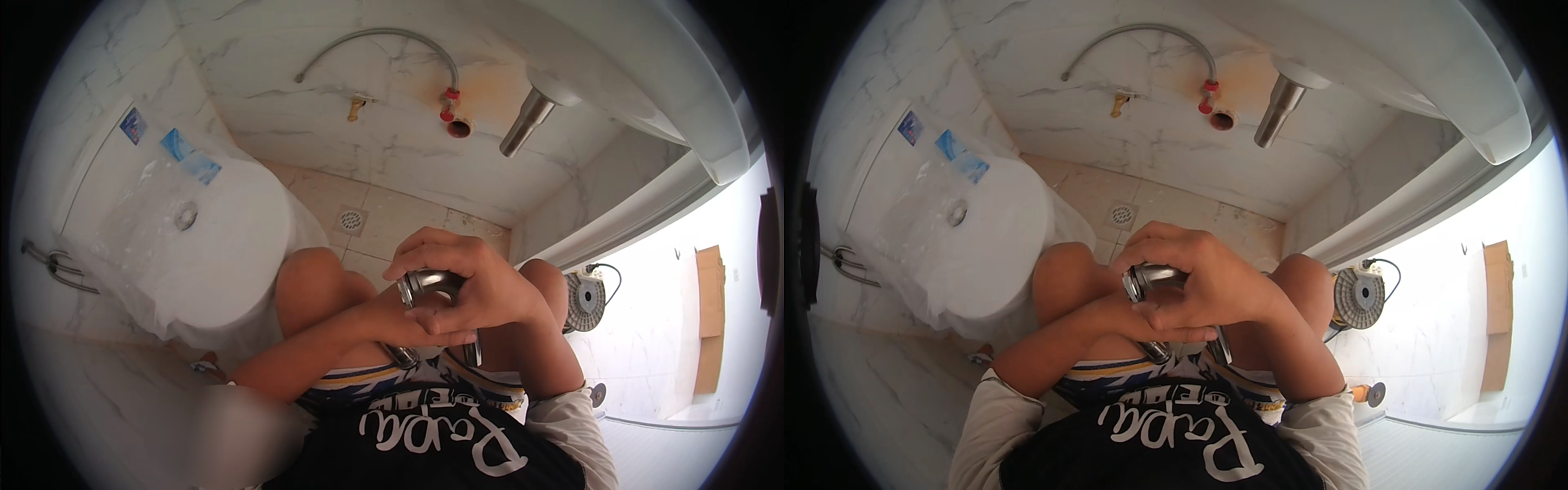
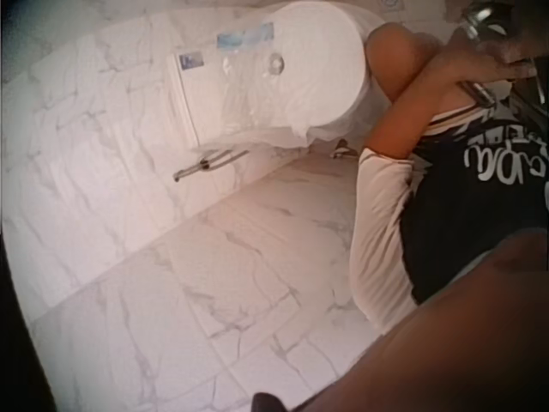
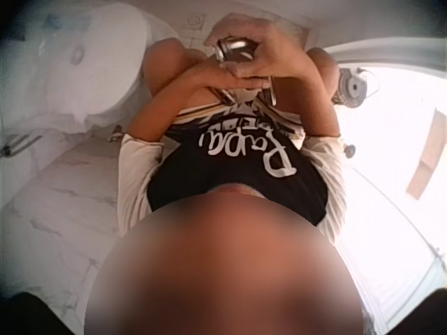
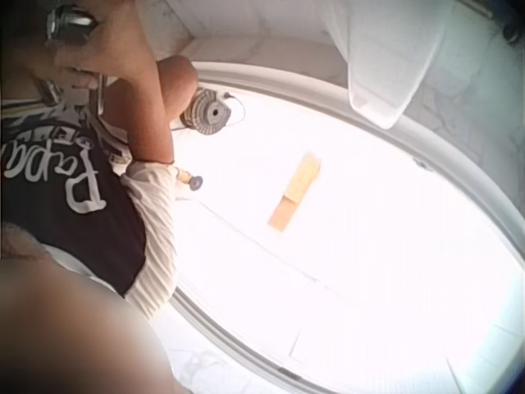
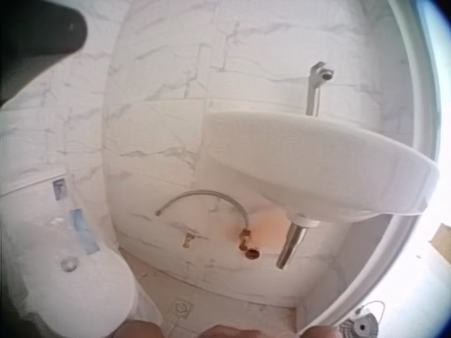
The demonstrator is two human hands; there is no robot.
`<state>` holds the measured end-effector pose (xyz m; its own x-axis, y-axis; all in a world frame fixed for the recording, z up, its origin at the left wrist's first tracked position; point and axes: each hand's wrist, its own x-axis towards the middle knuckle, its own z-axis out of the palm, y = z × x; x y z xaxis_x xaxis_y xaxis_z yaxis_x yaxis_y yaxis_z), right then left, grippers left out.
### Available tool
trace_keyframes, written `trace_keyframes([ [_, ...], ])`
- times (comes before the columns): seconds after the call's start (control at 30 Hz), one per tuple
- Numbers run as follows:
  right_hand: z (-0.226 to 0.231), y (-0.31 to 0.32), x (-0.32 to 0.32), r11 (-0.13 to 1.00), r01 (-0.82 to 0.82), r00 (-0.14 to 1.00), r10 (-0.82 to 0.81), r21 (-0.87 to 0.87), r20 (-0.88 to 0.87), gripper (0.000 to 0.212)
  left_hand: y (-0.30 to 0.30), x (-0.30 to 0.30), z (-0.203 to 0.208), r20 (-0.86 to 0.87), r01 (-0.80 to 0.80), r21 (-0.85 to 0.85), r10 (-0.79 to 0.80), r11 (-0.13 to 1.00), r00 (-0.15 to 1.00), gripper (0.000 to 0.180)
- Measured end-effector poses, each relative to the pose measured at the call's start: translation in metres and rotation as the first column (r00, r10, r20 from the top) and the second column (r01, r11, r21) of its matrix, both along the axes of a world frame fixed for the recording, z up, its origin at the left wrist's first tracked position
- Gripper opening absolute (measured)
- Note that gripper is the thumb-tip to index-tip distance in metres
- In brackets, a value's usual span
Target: The person uses an angle grinder to smooth the wall around a pipe opening under a sink. They then unpack and assemble a metal P-trap drain pipe, connecting multiple sections together by hand.
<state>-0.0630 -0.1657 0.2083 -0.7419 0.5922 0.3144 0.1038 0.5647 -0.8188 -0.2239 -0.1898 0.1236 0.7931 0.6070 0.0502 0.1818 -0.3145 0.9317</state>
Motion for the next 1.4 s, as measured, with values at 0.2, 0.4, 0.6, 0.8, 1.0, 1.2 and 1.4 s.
trace_keyframes([
  [0.2, -0.005, 0.012, -0.004, 0.983, -0.092, 0.981, 0.117, 0.161, -0.153, 0.045, -0.001, -0.002, 0.002, 0.184, -0.014, 0.048, 0.005, 0.999, 0.983, 0.044],
  [0.4, -0.005, -0.007, 0.015, 0.971, 0.203, 0.798, -0.238, -0.124, -0.554, 0.048, 0.001, -0.008, 0.012, 0.169, -0.172, 0.001, 0.17, 0.985, 0.971, 0.03],
  [0.6, -0.022, -0.043, 0.051, 0.858, 0.438, 0.658, -0.509, -0.269, -0.555, 0.046, 0.007, -0.03, 0.01, 0.445, -0.443, -0.354, 0.565, 0.824, 0.695, 0.02],
  [0.8, -0.026, -0.05, 0.066, 0.821, 0.571, 0.787, -0.546, 0.007, -0.287, 0.043, 0.01, -0.031, 0.006, 0.418, -0.353, -0.341, 0.476, 0.872, 0.773, 0.033],
  [1.0, -0.037, -0.049, 0.058, 0.861, 0.439, 0.792, -0.506, -0.258, -0.342, 0.049, 0.012, -0.028, 0.014, 0.367, -0.317, -0.379, 0.455, 0.869, 0.811, 0.05],
  [1.2, -0.059, -0.044, 0.049, 0.846, 0.415, 0.712, -0.531, -0.333, -0.46, 0.056, 0.012, -0.024, 0.017, 0.395, -0.293, -0.462, 0.489, 0.837, 0.777, 0.056],
  [1.4, -0.062, -0.04, 0.043, 0.846, 0.517, 0.717, -0.511, -0.131, -0.474, 0.054, 0.013, -0.023, 0.023, 0.399, -0.266, -0.55, 0.529, 0.792, 0.749, 0.05],
])
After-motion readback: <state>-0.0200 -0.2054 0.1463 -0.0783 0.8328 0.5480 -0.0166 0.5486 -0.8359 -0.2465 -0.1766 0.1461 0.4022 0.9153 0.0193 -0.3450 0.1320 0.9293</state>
